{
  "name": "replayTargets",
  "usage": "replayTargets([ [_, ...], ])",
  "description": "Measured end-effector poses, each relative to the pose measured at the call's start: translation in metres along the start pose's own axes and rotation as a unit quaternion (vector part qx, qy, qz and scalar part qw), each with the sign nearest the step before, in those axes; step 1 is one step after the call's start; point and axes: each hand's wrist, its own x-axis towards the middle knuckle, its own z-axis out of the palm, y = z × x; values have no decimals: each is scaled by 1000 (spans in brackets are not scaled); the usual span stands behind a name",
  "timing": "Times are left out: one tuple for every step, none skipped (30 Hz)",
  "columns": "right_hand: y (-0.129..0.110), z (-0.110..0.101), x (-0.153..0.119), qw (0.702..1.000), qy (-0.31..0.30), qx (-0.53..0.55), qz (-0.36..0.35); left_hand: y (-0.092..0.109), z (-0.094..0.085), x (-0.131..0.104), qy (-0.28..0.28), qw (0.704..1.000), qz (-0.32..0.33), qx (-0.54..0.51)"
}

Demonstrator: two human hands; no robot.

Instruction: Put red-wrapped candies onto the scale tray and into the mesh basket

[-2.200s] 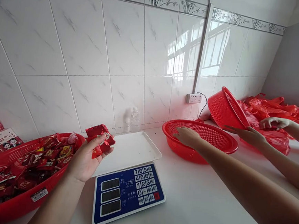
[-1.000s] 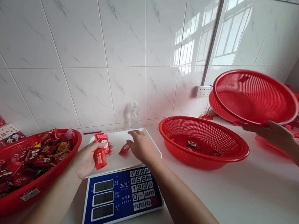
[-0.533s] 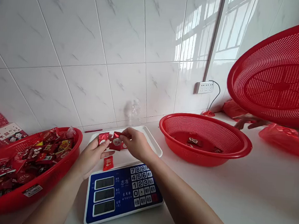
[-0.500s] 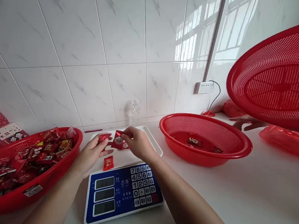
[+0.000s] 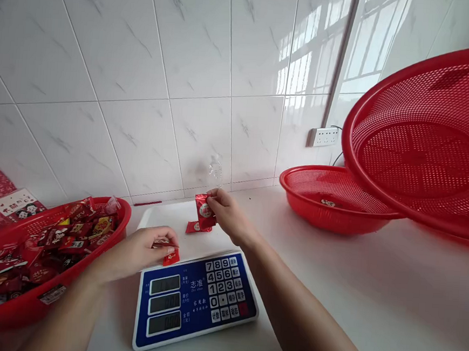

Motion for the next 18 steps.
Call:
replayTargets([
  [1, 1, 0, 1000, -1, -17, -7, -2, 5, 2, 6, 1000, 13, 7],
  [3, 1, 0, 999, -3, -35, -14, -4, 9, 6, 18, 999, 29, 17],
  [4, 2, 0, 999, -4, -50, -21, -6, 14, 9, 38, 998, 48, 30],
  [5, 3, -1, 998, -4, -64, -27, -7, 17, 13, 66, 995, 67, 43],
  [5, 3, -1, 996, -3, -77, -34, -8, 20, 16, 102, 990, 86, 54],
  [6, 3, -1, 995, -2, -93, -40, -9, 20, 18, 146, 982, 100, 59],
  [7, 2, -1, 993, -1, -113, -45, -9, 19, 19, 192, 973, 110, 58],
  [7, 2, -1, 989, -1, -139, -47, -9, 17, 20, 235, 964, 111, 53],
  [8, 1, -1, 985, -3, -169, -48, -9, 13, 19, 267, 957, 101, 46],
  [9, 1, -1, 978, -7, -202, -47, -9, 9, 18, 283, 955, 82, 41],
  [11, 0, -1, 970, -12, -240, -46, -9, 6, 16, 282, 957, 58, 41],
  [12, -1, 0, 959, -15, -280, -44, -9, 3, 14, 266, 962, 35, 46],
  [14, -1, 0, 946, -18, -322, -41, -10, 1, 12, 243, 968, 18, 53],
  [15, -1, 0, 930, -19, -364, -38, -12, 1, 11, 220, 974, 9, 59],
  [16, -1, -1, 915, -20, -402, -35, -13, 1, 11, 197, 978, 8, 64],
  [17, 0, -1, 901, -21, -432, -33, -14, 3, 11, 177, 982, 14, 68],
  [18, 0, -1, 892, -26, -450, -31, -15, 6, 11, 160, 984, 21, 72],
  [19, 1, -2, 889, -33, -455, -31, -15, 9, 12, 146, 986, 30, 73],
])
